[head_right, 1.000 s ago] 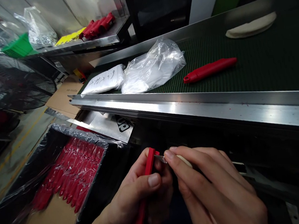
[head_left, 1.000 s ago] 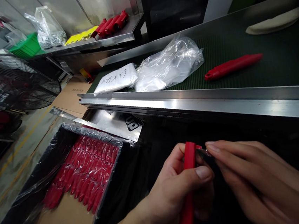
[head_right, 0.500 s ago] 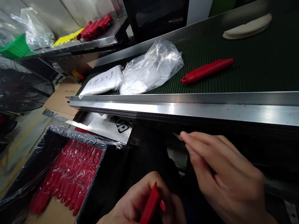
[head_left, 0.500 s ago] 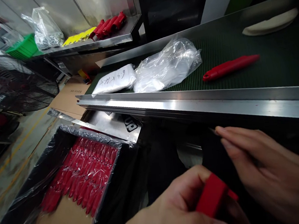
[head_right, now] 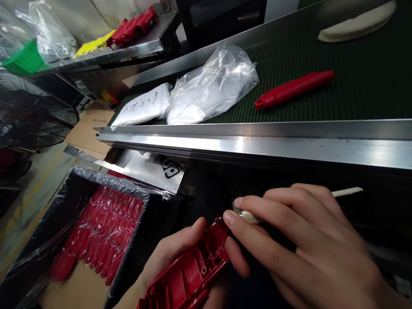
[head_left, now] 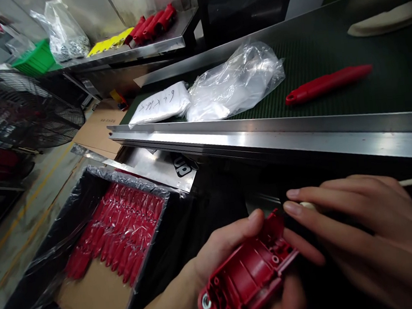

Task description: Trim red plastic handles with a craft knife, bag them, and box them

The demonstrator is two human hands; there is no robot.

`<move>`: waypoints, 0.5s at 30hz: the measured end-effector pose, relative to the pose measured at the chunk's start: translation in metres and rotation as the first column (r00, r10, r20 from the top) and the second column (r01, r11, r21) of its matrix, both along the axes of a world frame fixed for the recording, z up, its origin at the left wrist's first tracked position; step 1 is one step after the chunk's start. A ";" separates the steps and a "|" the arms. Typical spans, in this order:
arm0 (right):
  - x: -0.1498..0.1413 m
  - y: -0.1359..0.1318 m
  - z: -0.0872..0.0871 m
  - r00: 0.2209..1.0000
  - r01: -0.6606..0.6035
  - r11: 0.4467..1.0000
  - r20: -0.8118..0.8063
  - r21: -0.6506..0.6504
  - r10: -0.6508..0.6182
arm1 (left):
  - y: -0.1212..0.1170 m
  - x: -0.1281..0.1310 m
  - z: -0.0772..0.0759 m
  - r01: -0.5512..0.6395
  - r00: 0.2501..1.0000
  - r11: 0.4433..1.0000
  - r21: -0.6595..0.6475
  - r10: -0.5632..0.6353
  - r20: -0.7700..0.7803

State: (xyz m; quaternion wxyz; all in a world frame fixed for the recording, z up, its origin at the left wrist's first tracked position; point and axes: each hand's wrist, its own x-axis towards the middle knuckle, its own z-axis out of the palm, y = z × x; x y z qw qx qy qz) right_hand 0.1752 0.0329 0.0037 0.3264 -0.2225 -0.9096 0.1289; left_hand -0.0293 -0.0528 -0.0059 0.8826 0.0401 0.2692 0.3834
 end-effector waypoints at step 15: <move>0.004 0.000 -0.002 1.000 -0.005 0.995 0.004 0.100 0.005 | 0.002 0.000 0.005 0.158 0.976 0.987 0.010 -0.158 0.152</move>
